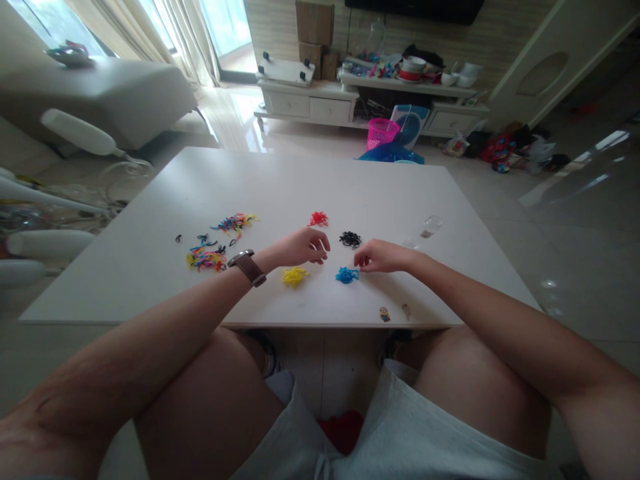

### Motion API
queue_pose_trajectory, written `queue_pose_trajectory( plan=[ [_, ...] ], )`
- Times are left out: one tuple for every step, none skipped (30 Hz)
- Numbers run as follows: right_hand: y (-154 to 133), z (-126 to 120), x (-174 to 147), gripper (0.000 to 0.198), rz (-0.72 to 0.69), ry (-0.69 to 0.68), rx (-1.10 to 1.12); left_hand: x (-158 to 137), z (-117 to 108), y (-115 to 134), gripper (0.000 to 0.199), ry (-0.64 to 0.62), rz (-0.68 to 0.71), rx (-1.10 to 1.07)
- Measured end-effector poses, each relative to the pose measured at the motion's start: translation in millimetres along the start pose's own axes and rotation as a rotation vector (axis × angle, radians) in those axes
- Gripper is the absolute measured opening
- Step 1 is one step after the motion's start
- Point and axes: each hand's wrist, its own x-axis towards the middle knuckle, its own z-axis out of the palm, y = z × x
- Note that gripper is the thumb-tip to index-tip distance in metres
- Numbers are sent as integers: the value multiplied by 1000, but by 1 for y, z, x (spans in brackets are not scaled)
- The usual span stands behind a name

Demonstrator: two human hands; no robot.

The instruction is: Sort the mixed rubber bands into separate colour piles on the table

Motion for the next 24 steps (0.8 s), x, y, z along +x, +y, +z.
queue_pose_trajectory(
  plan=[
    [0,0,0,14,1,-3,0,0,0,-1,12,1,-1,-1],
    [0,0,0,14,3,-6,0,0,-1,-2,12,4,-3,-3],
    [0,0,-1,14,6,-8,1,0,-1,-3,13,7,-5,-6],
    [-1,0,-1,15,9,-10,3,-1,-3,-4,13,10,-7,-10],
    [-1,0,-1,15,13,-13,6,-1,-5,-5,13,17,-10,-16],
    [-1,0,-2,15,18,-15,10,-2,-8,-6,13,29,-15,-21],
    [-1,-1,-2,16,23,-15,12,-4,-13,-6,13,51,-22,-24],
    [0,-1,-2,16,28,-16,14,-7,-19,-7,14,82,-33,-21],
    [0,-1,-3,16,32,-16,13,-11,-27,-8,15,124,-46,-16],
    [0,-2,-3,16,35,-14,10,-15,-36,-9,17,178,-62,-12],
    [1,-2,-3,16,37,-11,5,-21,-46,-11,18,241,-81,-8],
    [1,-2,-3,16,35,-10,0,-28,-57,-13,20,314,-96,-16],
    [2,-2,-3,16,31,-8,-4,-35,-68,-17,21,393,-118,-39],
    [2,-3,-3,17,27,-5,-7,-43,-79,-23,22,484,-145,-53],
    [2,-3,-2,17,23,-4,-11,-51,-89,-29,23,576,-174,-57],
    [2,-3,-2,17,19,-6,-13,-60,-98,-37,24,654,-200,-62],
    [2,-3,-1,17,18,-8,-16,-68,-107,-45,25,725,-218,-71],
    [2,-3,-1,17,18,-9,-18,-77,-114,-55,27,787,-233,-77],
    [2,-3,0,17,19,-10,-20,-85,-119,-64,28,819,-247,-79],
    [2,-3,0,17,19,-10,-21,-94,-124,-72,29,837,-260,-72],
    [3,-2,1,17,19,-10,-22,-102,-127,-81,30,854,-281,-53],
    [3,-2,1,17,19,-11,-21,-109,-129,-88,31,870,-320,-17],
    [4,-1,1,17,19,-15,-20,-116,-131,-94,31,883,-353,20],
    [5,-1,1,18,19,-21,-18,-122,-132,-99,31,892,-386,56]
  ],
)
